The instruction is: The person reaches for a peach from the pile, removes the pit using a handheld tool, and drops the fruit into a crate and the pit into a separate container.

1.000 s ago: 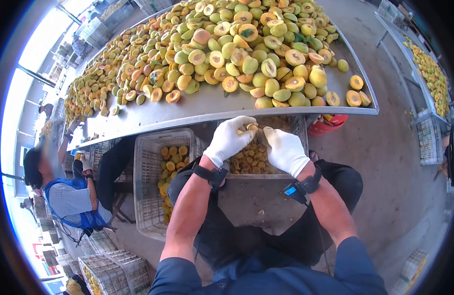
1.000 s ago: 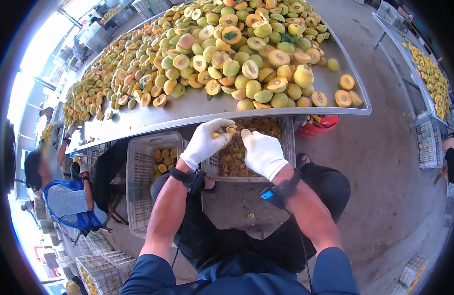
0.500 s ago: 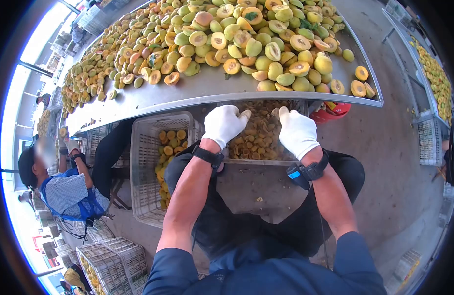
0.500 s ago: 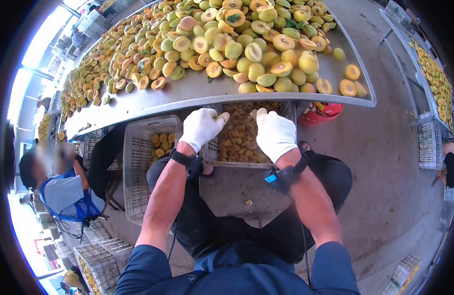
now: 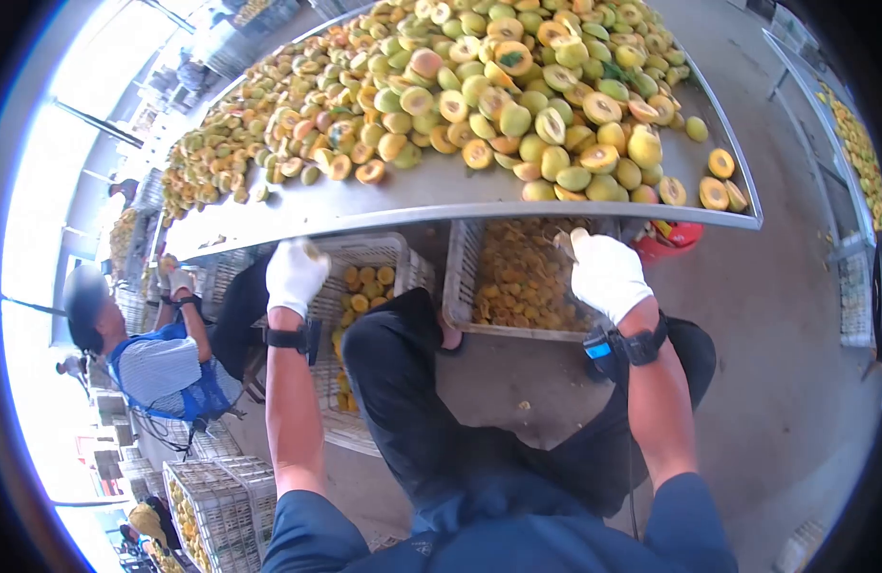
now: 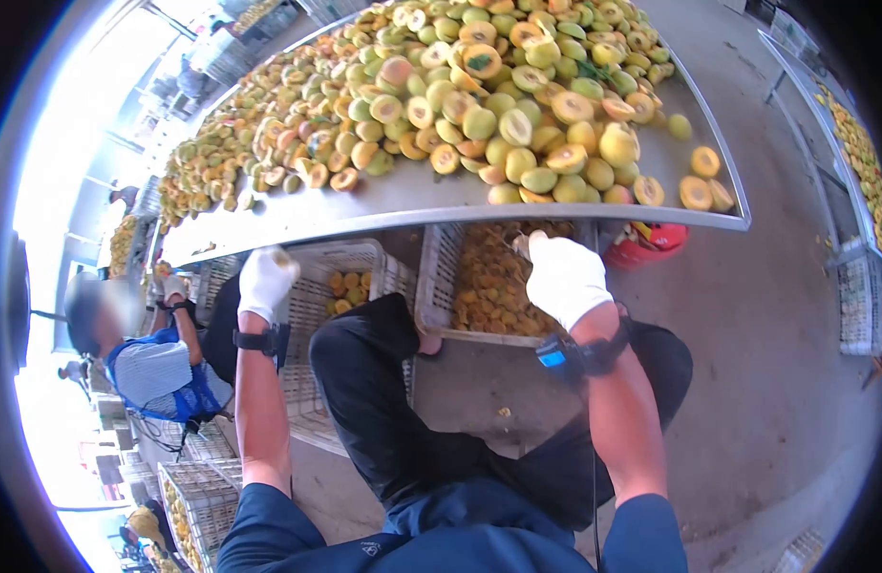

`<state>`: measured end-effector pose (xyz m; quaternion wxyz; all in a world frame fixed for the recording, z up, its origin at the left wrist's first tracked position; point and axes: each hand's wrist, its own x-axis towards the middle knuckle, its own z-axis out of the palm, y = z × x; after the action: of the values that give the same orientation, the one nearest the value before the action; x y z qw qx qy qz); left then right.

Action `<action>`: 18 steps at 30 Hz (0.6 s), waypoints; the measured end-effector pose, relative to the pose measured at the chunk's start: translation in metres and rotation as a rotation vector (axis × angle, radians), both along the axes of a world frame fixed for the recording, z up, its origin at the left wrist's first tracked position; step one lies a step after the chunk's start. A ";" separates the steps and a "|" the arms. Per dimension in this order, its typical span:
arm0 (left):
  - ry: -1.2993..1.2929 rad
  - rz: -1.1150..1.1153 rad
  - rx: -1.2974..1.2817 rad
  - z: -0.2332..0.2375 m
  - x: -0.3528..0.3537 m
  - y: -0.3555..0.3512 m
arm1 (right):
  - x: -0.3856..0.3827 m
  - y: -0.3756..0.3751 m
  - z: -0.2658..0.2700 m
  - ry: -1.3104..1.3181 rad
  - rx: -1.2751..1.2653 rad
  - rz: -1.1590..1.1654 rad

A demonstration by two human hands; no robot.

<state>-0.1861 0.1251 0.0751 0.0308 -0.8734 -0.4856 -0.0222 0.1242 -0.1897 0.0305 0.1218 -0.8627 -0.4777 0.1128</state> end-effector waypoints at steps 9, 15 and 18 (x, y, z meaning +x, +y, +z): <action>-0.281 -0.164 -0.134 -0.022 0.089 -0.009 | -0.008 0.008 0.004 0.043 -0.043 0.043; -0.369 -0.249 -0.335 -0.035 0.218 -0.013 | -0.012 0.015 0.023 0.093 -0.097 0.042; -0.216 -0.185 -0.462 -0.038 0.259 -0.013 | -0.014 0.019 0.025 0.110 -0.088 0.051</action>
<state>0.0728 0.1126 0.0373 -0.2234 -0.8905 -0.3964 -0.0065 0.1099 -0.1709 0.0554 0.1070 -0.8473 -0.4866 0.1841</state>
